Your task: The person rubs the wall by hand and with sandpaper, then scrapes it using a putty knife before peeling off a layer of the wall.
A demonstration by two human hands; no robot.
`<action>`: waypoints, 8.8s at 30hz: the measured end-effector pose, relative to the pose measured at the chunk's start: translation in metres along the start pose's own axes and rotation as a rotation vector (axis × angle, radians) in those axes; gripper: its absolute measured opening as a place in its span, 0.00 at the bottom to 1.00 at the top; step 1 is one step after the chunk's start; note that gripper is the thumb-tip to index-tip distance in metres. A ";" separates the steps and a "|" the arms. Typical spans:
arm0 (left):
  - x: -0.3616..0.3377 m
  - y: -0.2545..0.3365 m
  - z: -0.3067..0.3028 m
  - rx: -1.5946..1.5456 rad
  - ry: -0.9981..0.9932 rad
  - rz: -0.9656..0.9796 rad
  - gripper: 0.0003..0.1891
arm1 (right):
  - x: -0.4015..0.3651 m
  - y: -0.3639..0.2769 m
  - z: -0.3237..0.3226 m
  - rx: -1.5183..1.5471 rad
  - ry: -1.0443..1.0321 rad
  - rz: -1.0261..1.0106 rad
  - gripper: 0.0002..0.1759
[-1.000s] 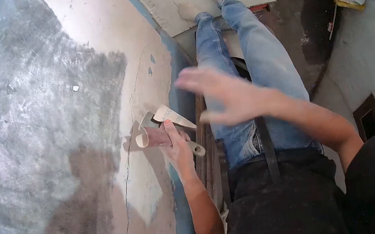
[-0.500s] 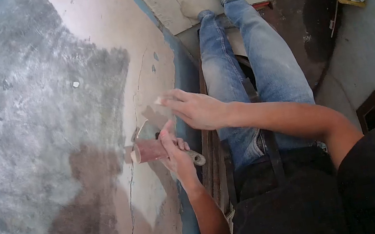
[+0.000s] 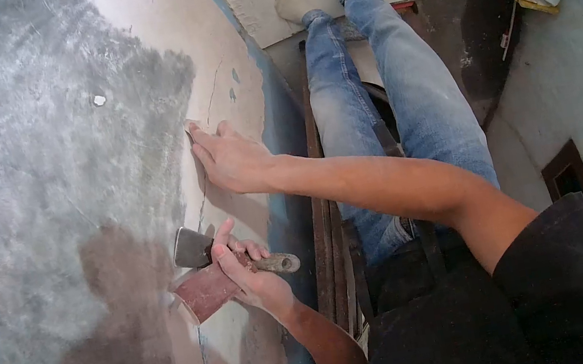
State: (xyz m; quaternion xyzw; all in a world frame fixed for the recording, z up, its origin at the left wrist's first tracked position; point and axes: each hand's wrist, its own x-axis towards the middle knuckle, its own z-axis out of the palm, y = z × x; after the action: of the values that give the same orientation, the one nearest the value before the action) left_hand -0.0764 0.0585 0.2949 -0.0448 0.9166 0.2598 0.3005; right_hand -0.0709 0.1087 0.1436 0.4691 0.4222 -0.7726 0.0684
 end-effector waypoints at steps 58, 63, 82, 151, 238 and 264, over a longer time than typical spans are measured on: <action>0.018 0.030 -0.016 0.333 -0.254 0.231 0.26 | 0.123 -0.009 -0.031 -0.006 0.297 -0.244 0.21; 0.034 0.009 0.008 0.313 -0.219 0.037 0.25 | 0.100 -0.033 -0.037 0.134 0.233 -0.196 0.28; 0.111 -0.155 0.232 0.901 -0.461 0.324 0.29 | 0.089 -0.059 -0.059 0.173 -0.014 -0.199 0.49; 0.115 -0.202 0.289 0.918 -0.600 0.396 0.22 | 0.161 0.008 -0.046 0.281 0.156 -0.246 0.53; 0.120 -0.198 0.289 0.908 -0.630 0.407 0.18 | 0.152 -0.030 -0.089 0.258 -0.137 -0.105 0.51; 0.118 -0.196 0.286 0.903 -0.621 0.396 0.19 | 0.135 -0.035 -0.067 0.194 0.028 -0.230 0.47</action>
State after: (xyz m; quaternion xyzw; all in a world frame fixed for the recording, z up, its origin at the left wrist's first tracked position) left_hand 0.0249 0.0422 -0.0563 0.3381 0.7964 -0.1044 0.4905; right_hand -0.1182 0.2180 0.0451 0.4327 0.3977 -0.8058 -0.0722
